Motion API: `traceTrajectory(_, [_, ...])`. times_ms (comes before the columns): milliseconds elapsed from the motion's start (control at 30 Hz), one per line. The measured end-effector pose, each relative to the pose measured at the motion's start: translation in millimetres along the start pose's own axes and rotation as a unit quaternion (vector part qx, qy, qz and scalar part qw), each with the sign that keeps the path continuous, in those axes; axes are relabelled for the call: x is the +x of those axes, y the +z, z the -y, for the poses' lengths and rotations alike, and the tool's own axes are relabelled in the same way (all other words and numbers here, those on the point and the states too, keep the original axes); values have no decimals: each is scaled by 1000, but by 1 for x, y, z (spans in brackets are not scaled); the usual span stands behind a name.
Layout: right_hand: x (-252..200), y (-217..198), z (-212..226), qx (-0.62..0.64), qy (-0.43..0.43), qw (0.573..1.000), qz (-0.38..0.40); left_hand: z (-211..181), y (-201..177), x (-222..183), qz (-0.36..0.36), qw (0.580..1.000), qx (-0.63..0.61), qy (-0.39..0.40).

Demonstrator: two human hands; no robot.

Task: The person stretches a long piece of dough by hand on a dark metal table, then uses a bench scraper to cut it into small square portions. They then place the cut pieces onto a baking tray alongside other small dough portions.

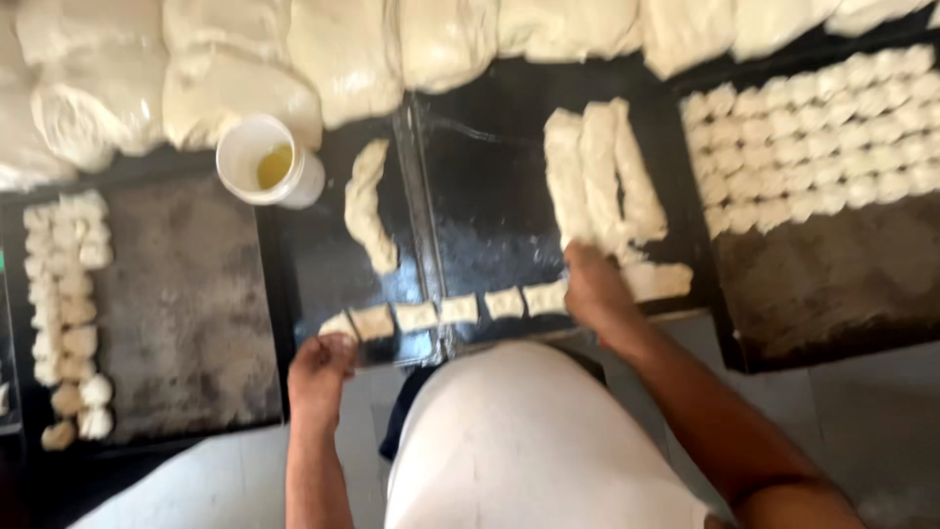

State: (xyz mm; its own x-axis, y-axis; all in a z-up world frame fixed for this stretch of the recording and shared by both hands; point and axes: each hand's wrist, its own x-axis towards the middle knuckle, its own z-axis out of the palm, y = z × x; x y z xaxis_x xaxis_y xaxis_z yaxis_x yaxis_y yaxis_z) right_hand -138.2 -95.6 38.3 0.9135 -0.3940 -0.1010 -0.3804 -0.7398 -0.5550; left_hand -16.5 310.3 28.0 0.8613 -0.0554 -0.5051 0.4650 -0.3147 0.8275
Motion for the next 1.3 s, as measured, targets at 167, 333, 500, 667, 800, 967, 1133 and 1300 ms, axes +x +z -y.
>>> traceTrajectory(167, [-13, -37, -43, 12, -3, 1000, -8, -1, 22, -13, -3, 1000, -2, 12])
traceTrajectory(333, [2, -45, -61, -43, 39, 998, 4, -1, 37, -2, -8, 1000, 7, -9])
traceTrajectory(500, [-16, -73, -87, -12, 146, 989, -30, 16, 16, 8, -36, 999, 2, -2])
traceTrajectory(667, [1, -79, -97, -73, 144, 986, -25, 21, -6, 35, -108, 975, 192, 7])
traceTrajectory(800, [11, -108, -88, -3, 121, 987, -104, 41, -14, 73, -93, 937, 333, 49])
traceTrajectory(967, [60, -106, -65, 324, 227, 907, -144, 63, -7, 117, -77, 851, 509, 102])
traceTrajectory(1133, [59, -103, -80, 318, 188, 871, -323, 54, -27, 149, 194, 793, 578, 19])
traceTrajectory(1300, [7, -61, -106, -62, 32, 956, -284, 44, -43, 117, 191, 866, 457, 69])
